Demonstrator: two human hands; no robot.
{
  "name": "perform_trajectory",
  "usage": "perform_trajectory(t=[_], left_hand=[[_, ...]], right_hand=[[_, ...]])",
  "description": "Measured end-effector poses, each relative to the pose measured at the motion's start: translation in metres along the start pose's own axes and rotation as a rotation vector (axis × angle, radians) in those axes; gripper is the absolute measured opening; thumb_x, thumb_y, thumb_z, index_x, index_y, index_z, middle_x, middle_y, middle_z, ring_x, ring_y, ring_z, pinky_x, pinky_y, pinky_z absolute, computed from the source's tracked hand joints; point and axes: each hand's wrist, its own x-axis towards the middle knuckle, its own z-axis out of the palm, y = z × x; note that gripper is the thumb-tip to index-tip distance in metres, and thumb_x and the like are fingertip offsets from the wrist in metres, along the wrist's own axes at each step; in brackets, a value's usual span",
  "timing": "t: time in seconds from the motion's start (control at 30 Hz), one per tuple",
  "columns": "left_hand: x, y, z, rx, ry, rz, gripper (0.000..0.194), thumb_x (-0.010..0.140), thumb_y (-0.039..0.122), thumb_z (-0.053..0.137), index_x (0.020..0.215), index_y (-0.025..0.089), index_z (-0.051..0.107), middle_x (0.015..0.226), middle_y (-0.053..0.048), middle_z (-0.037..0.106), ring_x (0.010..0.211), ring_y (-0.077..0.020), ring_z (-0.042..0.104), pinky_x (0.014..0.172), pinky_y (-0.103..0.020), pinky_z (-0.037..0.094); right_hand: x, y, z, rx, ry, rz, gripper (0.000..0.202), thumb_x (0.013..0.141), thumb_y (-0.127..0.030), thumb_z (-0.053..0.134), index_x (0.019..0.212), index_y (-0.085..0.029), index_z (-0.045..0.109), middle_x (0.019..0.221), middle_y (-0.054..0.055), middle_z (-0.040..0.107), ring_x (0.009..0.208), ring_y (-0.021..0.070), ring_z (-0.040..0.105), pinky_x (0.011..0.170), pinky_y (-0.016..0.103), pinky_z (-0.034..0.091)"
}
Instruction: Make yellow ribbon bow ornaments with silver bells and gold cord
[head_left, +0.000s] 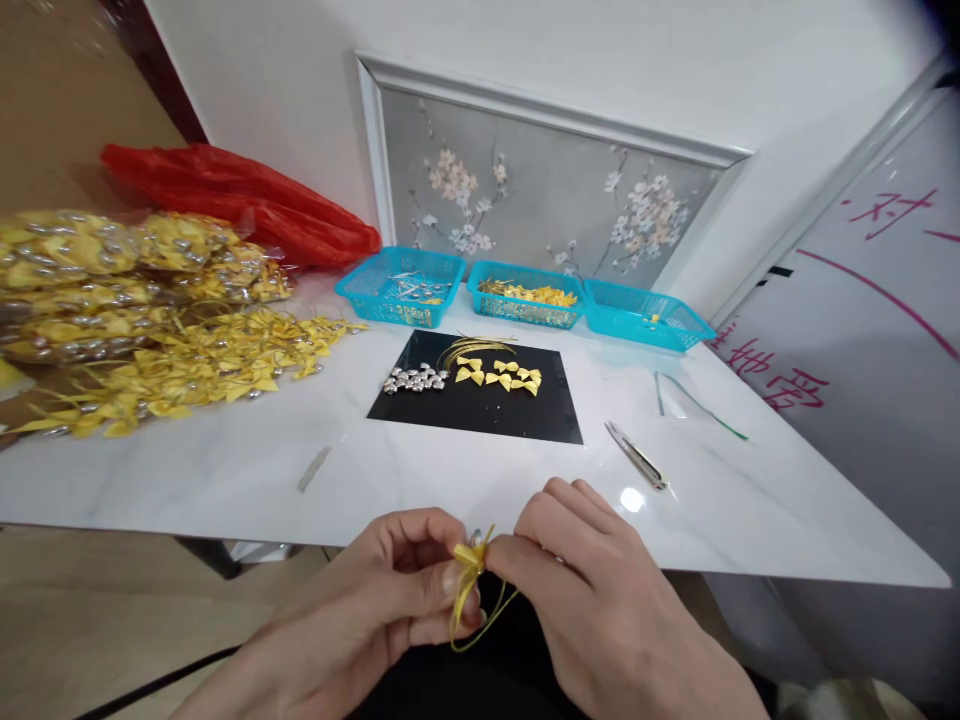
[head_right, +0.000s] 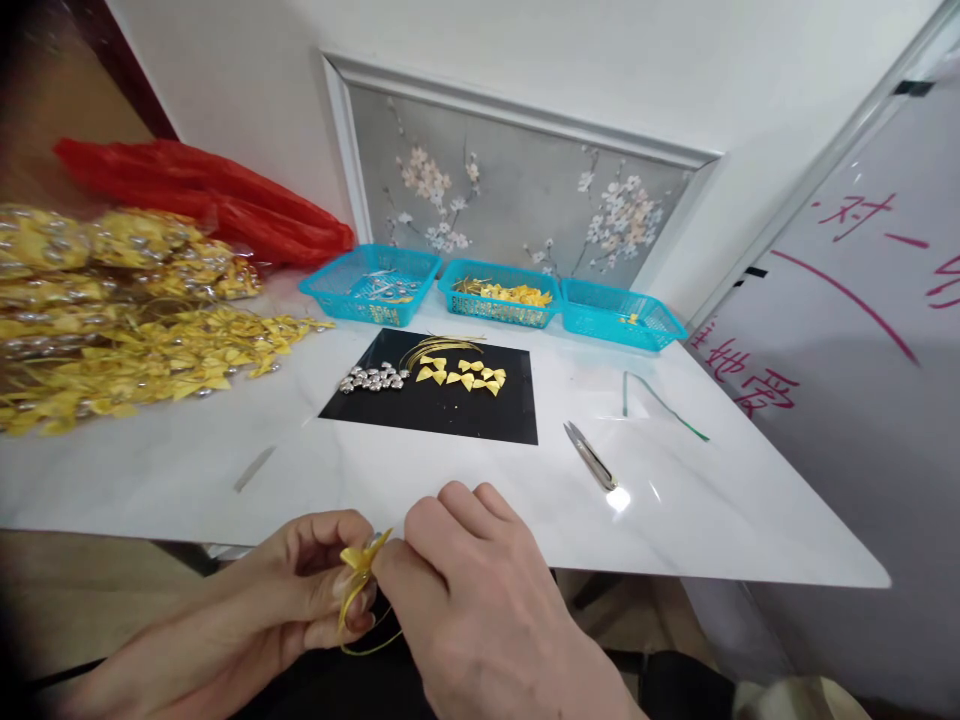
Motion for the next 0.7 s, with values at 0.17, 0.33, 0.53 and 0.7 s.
perform_trajectory(t=[0.17,0.33,0.53,0.7], left_hand=[[-0.001,0.001,0.001,0.026,0.046,0.077,0.030,0.054,0.022,0.103,0.074,0.018,0.080,0.070,-0.001,0.076,0.063,-0.0128,0.071,0.064,-0.020,0.059],[-0.007,0.002,0.011,0.126,0.081,0.154,0.030,0.054,0.026,0.102,0.068,0.017,0.078,0.065,0.000,0.072,0.061,-0.0119,0.065,0.061,-0.019,0.055],[-0.008,-0.002,0.011,0.363,0.192,0.348,0.027,0.062,0.036,0.096,0.070,0.018,0.077,0.068,0.000,0.070,0.066,-0.0133,0.058,0.061,-0.020,0.048],[-0.011,-0.003,0.009,0.538,0.206,0.409,0.022,0.072,0.038,0.087,0.071,0.019,0.074,0.069,-0.001,0.068,0.065,-0.0165,0.057,0.060,-0.025,0.046]], right_hand=[[-0.005,0.000,0.012,0.342,0.104,0.173,0.023,0.101,-0.006,0.049,0.094,-0.018,0.067,0.081,0.003,0.063,0.072,0.0154,0.058,0.064,0.027,0.051],[-0.015,0.000,0.022,0.510,0.156,0.318,0.023,0.098,-0.005,0.055,0.108,-0.026,0.061,0.091,-0.002,0.072,0.079,0.0109,0.070,0.073,0.018,0.057],[-0.020,0.005,0.017,0.312,0.256,0.338,0.030,0.099,-0.007,0.053,0.120,-0.027,0.061,0.097,0.000,0.072,0.088,0.0126,0.070,0.080,0.021,0.057],[-0.019,0.007,0.009,0.425,0.204,0.303,0.029,0.100,-0.007,0.050,0.115,-0.027,0.065,0.119,0.003,0.070,0.104,0.0134,0.069,0.088,0.022,0.057]])
